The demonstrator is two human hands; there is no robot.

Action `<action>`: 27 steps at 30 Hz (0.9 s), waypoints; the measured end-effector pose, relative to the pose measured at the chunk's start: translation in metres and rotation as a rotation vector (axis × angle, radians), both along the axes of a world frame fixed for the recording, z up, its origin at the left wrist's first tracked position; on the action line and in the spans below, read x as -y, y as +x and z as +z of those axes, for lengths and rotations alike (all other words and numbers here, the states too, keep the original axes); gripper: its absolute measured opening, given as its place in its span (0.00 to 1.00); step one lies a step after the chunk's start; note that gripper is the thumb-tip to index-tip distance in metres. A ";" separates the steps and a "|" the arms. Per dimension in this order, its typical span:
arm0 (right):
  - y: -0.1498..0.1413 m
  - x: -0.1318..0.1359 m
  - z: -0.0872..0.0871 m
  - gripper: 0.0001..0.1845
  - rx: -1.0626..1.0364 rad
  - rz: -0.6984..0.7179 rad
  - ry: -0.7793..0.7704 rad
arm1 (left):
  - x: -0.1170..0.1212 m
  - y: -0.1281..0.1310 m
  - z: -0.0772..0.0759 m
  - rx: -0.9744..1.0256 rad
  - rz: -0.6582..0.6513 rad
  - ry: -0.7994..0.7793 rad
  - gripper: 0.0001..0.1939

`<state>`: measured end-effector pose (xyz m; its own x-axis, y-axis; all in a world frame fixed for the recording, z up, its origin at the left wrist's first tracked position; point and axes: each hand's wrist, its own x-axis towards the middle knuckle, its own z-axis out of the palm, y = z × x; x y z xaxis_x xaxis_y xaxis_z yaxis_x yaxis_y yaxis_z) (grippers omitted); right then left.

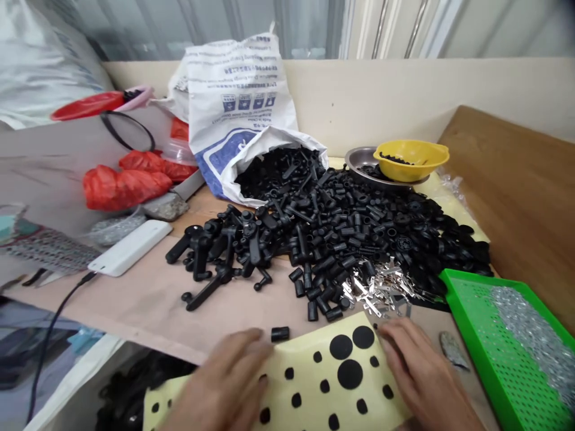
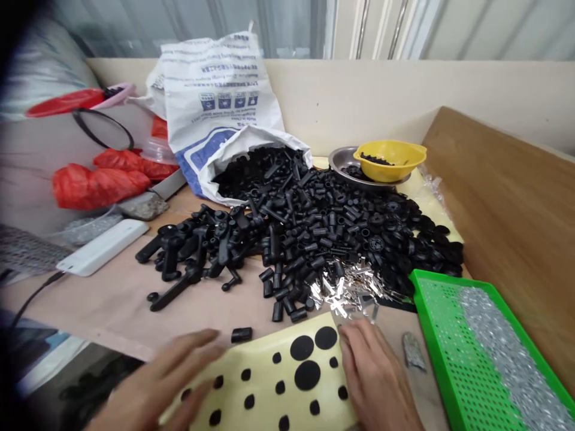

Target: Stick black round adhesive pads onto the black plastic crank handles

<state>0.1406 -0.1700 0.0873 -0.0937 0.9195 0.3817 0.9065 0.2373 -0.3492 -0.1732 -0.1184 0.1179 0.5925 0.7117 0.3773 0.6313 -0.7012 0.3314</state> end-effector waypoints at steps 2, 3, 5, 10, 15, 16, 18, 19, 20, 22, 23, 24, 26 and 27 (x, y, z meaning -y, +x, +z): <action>-0.003 -0.003 -0.002 0.08 0.057 0.031 0.023 | 0.003 0.048 -0.015 0.050 -0.151 0.046 0.14; -0.007 -0.003 -0.002 0.08 0.058 0.049 0.034 | 0.004 0.068 -0.022 -0.005 -0.212 0.015 0.15; -0.015 -0.002 -0.001 0.08 0.056 0.091 0.034 | 0.004 0.096 -0.034 -0.025 -0.281 0.035 0.12; -0.028 0.005 -0.007 0.09 0.209 0.176 0.045 | 0.004 0.100 -0.053 -0.004 -0.298 0.034 0.10; -0.034 0.009 -0.012 0.10 0.281 0.164 0.045 | 0.008 0.092 -0.059 0.028 -0.278 0.103 0.11; -0.036 0.010 -0.011 0.10 0.271 0.168 0.039 | 0.010 0.093 -0.059 0.025 -0.264 0.109 0.11; -0.037 0.011 -0.008 0.09 0.226 0.190 0.014 | 0.012 0.094 -0.059 0.020 -0.241 0.117 0.10; -0.036 0.012 -0.007 0.09 0.201 0.202 0.002 | 0.013 0.094 -0.058 0.018 -0.235 0.122 0.11; -0.035 0.014 -0.006 0.07 0.187 0.208 -0.010 | 0.014 0.094 -0.058 0.013 -0.233 0.120 0.11; -0.030 0.017 -0.009 0.07 0.186 0.187 -0.006 | 0.015 0.094 -0.058 0.016 -0.232 0.108 0.11; -0.028 0.019 -0.012 0.10 0.195 0.170 -0.005 | 0.016 0.094 -0.059 0.026 -0.232 0.101 0.11; -0.025 0.020 -0.015 0.12 0.201 0.158 -0.013 | 0.016 0.094 -0.060 0.038 -0.235 0.093 0.12; -0.024 0.021 -0.019 0.08 0.201 0.153 -0.047 | 0.017 0.093 -0.062 0.068 -0.243 0.075 0.12; -0.024 0.021 -0.020 0.05 0.198 0.154 -0.068 | 0.018 0.093 -0.063 0.080 -0.248 0.075 0.12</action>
<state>0.1164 -0.1913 0.0673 -0.3014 0.9116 0.2795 0.9136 0.3600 -0.1890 -0.0805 -0.1360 0.0544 0.7116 0.5171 0.4756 0.4113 -0.8554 0.3147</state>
